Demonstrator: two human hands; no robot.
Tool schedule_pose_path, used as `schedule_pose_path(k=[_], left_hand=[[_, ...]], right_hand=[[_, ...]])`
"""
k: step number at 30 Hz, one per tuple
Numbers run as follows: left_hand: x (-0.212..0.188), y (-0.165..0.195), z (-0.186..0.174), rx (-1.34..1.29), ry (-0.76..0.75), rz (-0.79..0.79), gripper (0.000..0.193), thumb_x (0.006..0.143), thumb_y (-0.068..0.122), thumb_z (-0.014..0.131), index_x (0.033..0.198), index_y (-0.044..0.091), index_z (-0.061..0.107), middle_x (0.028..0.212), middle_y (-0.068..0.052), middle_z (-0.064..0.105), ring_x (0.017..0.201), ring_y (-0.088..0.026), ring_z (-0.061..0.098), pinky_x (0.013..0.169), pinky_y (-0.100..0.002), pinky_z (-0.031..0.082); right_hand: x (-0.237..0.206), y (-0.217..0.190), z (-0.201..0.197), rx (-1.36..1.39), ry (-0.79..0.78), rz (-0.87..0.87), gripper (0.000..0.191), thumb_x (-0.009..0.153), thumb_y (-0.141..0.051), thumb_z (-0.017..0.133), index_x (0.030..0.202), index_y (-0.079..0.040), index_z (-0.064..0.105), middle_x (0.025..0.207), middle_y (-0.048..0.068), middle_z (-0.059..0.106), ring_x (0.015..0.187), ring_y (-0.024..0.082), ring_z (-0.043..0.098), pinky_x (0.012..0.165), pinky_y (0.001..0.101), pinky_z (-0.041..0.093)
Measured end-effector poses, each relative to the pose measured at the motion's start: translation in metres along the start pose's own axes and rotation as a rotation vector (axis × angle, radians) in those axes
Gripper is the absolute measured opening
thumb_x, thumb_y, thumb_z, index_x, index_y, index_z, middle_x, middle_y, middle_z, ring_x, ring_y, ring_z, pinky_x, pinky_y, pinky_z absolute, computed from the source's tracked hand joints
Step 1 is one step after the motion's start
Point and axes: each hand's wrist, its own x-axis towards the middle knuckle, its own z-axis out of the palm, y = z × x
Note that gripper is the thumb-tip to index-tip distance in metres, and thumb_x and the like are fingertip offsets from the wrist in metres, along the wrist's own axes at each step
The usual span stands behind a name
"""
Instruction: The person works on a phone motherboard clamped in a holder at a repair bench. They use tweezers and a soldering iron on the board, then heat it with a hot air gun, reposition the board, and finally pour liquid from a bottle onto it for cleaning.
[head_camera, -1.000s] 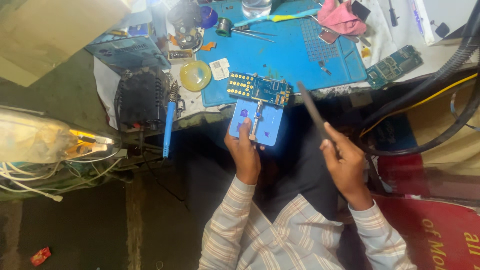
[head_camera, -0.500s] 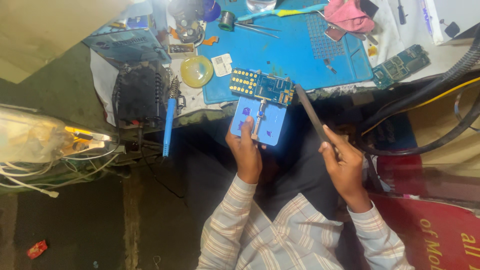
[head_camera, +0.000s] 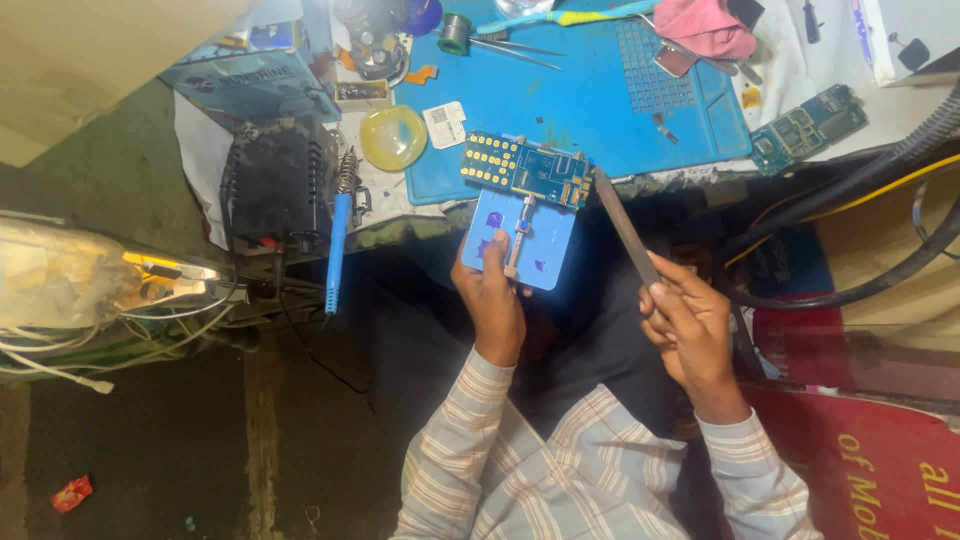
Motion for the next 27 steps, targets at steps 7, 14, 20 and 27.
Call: schedule_pose_path(k=[7,14,20,27], left_hand=[[0.002,0.003,0.002,0.014,0.040,-0.015,0.018,0.100,0.017,0.060,0.104,0.000,0.064,0.077,-0.001,0.063,0.052,-0.006,0.052,0.041,-0.022,0.038],[0.002,0.005,0.003,0.021,0.045,-0.027,0.018,0.099,0.017,0.059,0.103,0.000,0.065,0.077,-0.001,0.062,0.052,-0.005,0.051,0.041,-0.022,0.037],[0.003,0.003,0.001,0.003,0.050,-0.024,0.016,0.099,0.015,0.060,0.101,0.000,0.064,0.076,-0.001,0.062,0.051,-0.005,0.050,0.041,-0.022,0.036],[0.002,0.002,-0.002,-0.038,0.048,-0.086,0.016,0.097,0.018,0.061,0.104,0.003,0.065,0.080,-0.001,0.065,0.055,-0.007,0.057,0.043,-0.022,0.039]], right_hand=[[0.000,-0.011,-0.004,-0.012,-0.010,0.015,0.042,0.101,-0.002,0.056,0.142,0.002,0.059,0.088,0.011,0.060,0.054,0.001,0.035,0.047,0.0172,0.028],[-0.001,-0.019,-0.007,0.069,-0.035,0.108,0.042,0.100,-0.003,0.056,0.142,0.001,0.059,0.088,0.009,0.057,0.053,0.000,0.032,0.046,0.0152,0.027],[0.001,-0.020,-0.011,0.171,-0.024,0.182,0.042,0.101,-0.004,0.055,0.143,0.001,0.059,0.087,0.008,0.056,0.052,0.000,0.032,0.044,0.0140,0.026],[0.000,-0.034,0.007,-0.142,0.034,-0.011,0.040,0.099,-0.001,0.055,0.140,0.002,0.059,0.087,0.010,0.061,0.053,0.001,0.038,0.045,0.0163,0.030]])
